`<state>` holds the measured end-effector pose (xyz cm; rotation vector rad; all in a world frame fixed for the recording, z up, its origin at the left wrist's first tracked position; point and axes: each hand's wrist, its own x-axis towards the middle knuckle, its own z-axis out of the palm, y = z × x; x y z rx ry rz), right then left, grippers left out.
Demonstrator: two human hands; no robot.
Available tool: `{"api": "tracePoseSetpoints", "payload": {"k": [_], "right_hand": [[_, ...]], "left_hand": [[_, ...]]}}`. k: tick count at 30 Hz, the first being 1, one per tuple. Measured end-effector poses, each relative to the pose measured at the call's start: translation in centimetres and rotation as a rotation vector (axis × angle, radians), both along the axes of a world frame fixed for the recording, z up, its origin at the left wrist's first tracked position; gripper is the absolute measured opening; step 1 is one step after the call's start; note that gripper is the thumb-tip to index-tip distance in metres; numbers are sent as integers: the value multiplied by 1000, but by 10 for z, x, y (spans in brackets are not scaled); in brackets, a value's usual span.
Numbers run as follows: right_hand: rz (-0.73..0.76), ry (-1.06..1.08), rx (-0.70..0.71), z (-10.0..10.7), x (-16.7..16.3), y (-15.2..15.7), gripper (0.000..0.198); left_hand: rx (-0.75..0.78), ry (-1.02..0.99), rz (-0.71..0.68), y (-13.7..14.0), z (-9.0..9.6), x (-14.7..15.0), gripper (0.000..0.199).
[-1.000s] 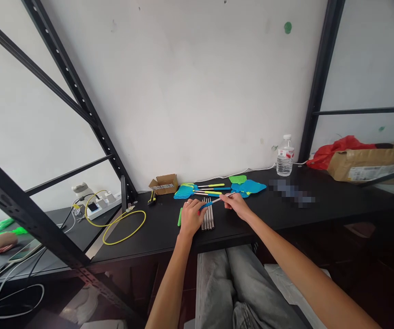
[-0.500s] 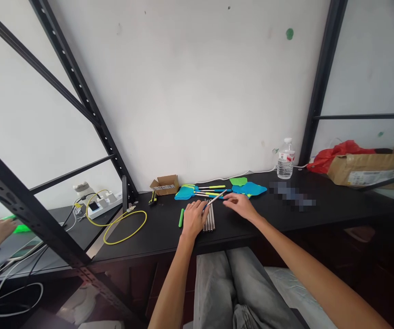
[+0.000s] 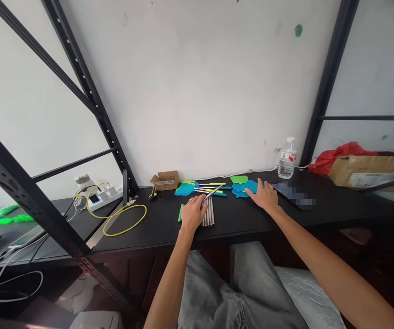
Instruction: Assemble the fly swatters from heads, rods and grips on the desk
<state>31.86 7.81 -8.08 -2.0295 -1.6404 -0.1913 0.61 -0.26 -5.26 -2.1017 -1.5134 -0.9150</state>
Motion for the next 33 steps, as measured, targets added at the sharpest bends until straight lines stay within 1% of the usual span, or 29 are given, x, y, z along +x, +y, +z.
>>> {"api": "tracePoseSetpoints", "payload": {"k": [3, 6, 10, 15, 19, 22, 24, 26, 29, 33], "right_hand": [[15, 21, -61, 0, 1, 1, 99], [16, 37, -114, 2, 3, 0, 102], [12, 40, -116, 3, 2, -1, 103], [-7, 58, -31, 5, -2, -6, 108], [19, 113, 144, 9, -3, -12, 103], [57, 218, 252, 11, -3, -15, 98], [91, 300, 270, 12, -6, -17, 97], [126, 346, 266, 12, -12, -19, 99], [164, 342, 260, 14, -24, -24, 104], [201, 360, 246, 16, -40, -29, 99]], "left_hand": [[-11, 23, -9, 1, 0, -1, 33], [-37, 40, -6, 1, 0, -2, 36], [-53, 36, 2, 0, 0, -2, 39], [-55, 42, 3, -2, 1, -1, 39], [-44, 27, 10, -1, 0, -1, 39], [-47, 20, 7, -1, 0, -1, 37], [-54, 20, 2, -1, 1, -1, 37], [-55, 21, -9, -1, 1, -1, 36], [-48, 14, -15, 0, 1, -1, 36], [-50, 12, -14, 1, -1, -1, 37]]}}
